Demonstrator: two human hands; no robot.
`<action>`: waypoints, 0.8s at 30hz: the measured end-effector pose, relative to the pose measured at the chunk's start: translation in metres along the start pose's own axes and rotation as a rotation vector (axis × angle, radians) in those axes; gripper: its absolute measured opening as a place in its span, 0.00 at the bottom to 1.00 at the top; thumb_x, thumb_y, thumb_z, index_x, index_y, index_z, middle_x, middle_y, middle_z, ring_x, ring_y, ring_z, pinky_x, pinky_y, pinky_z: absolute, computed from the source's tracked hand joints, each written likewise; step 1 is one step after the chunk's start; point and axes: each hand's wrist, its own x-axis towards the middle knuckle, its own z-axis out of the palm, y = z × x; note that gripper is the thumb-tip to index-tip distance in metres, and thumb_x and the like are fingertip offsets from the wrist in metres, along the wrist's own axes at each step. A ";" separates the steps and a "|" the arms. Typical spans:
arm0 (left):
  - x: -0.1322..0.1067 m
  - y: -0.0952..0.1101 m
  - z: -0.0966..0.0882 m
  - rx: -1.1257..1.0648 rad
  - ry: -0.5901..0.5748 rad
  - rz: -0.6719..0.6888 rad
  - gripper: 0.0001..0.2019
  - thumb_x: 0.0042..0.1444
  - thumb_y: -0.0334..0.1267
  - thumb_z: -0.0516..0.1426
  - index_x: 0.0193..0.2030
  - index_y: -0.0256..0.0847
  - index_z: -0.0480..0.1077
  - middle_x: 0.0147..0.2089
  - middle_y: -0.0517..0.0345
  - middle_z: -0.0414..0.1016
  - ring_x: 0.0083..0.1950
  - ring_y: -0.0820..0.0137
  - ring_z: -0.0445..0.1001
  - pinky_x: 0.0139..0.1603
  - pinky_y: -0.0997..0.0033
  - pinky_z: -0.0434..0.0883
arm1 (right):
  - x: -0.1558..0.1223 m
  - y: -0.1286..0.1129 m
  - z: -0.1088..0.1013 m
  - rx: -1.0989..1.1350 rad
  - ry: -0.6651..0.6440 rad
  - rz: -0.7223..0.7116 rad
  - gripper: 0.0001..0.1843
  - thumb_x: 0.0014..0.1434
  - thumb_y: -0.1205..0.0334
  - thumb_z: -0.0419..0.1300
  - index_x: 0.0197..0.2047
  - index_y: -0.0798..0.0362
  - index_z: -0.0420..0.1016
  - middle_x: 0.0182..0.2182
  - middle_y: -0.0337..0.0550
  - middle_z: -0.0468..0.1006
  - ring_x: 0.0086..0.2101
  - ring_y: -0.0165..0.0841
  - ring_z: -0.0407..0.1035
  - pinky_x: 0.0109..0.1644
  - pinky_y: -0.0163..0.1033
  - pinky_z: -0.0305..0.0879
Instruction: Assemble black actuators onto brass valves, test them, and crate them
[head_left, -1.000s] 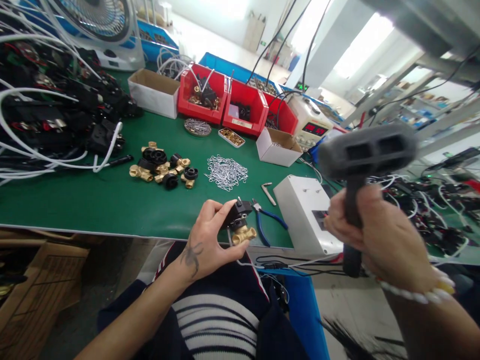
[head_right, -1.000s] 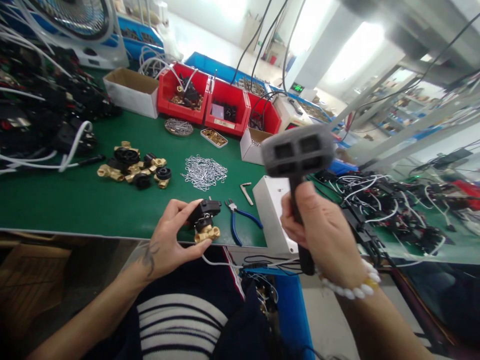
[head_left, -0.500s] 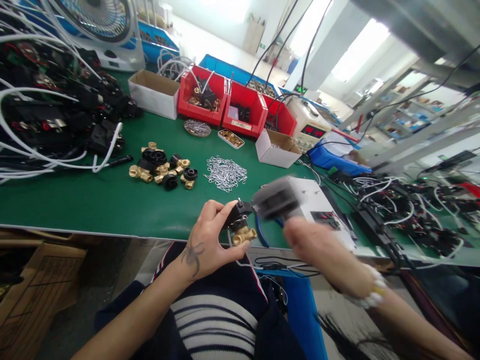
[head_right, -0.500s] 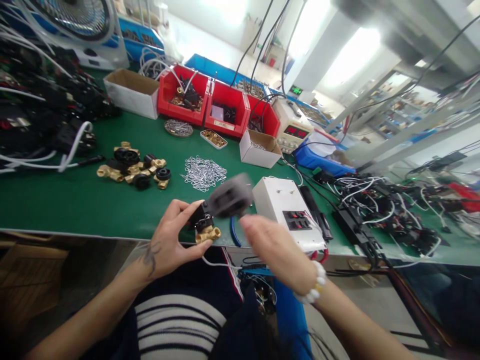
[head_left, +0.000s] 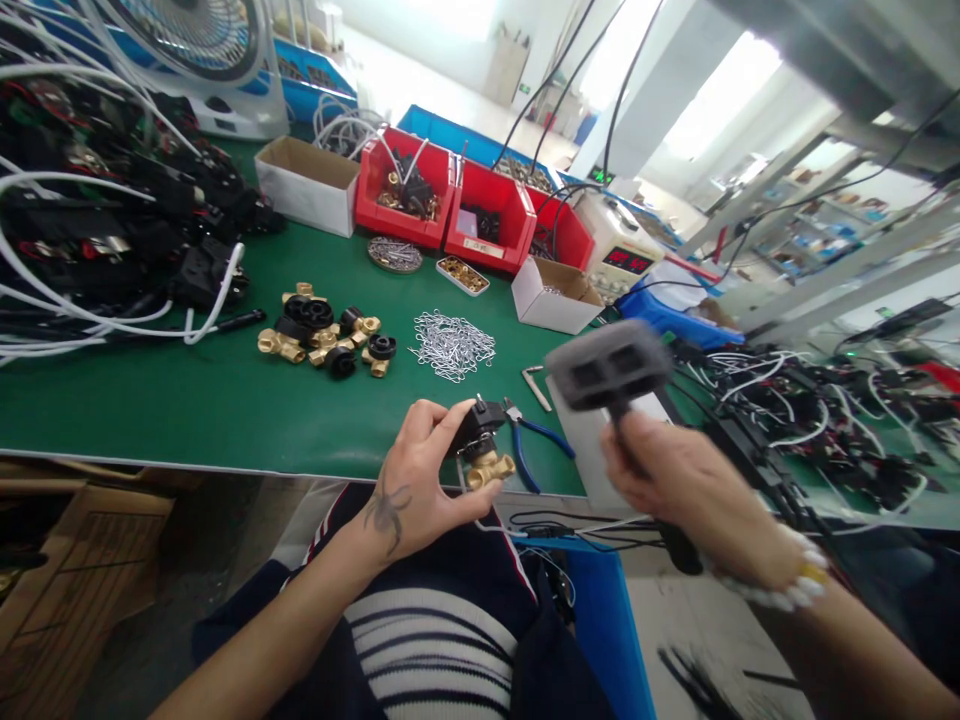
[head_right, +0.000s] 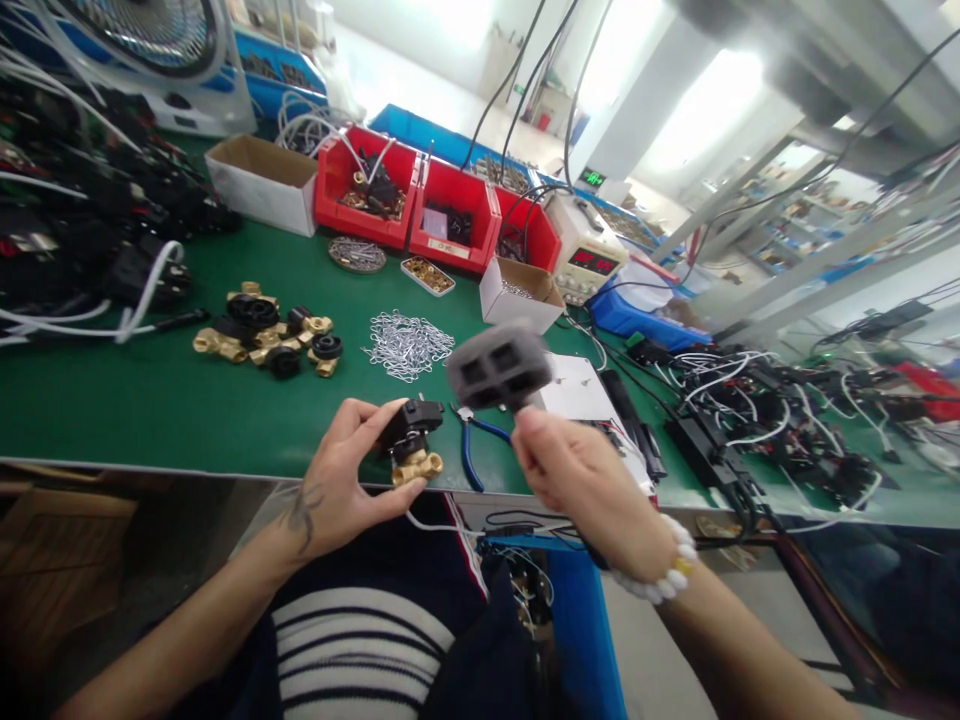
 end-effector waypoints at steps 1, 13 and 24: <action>0.000 0.000 0.000 0.009 0.005 0.010 0.31 0.52 0.42 0.62 0.63 0.37 0.63 0.46 0.52 0.64 0.47 0.63 0.69 0.50 0.59 0.74 | -0.001 -0.001 -0.002 0.081 0.106 -0.054 0.31 0.60 0.30 0.52 0.24 0.49 0.61 0.13 0.29 0.53 0.15 0.23 0.45 0.18 0.34 0.40; 0.002 0.001 0.000 0.026 -0.002 0.026 0.30 0.52 0.43 0.63 0.61 0.34 0.65 0.45 0.51 0.65 0.46 0.62 0.69 0.49 0.59 0.74 | -0.002 -0.002 -0.002 0.040 0.171 -0.118 0.32 0.63 0.29 0.46 0.23 0.48 0.59 0.13 0.30 0.51 0.15 0.25 0.45 0.18 0.36 0.41; 0.001 -0.003 0.004 0.016 0.021 0.030 0.31 0.52 0.43 0.63 0.63 0.41 0.64 0.45 0.53 0.65 0.46 0.63 0.69 0.48 0.60 0.74 | -0.008 -0.004 -0.003 -0.133 0.164 -0.130 0.33 0.62 0.28 0.44 0.23 0.48 0.59 0.14 0.32 0.54 0.16 0.27 0.48 0.20 0.36 0.45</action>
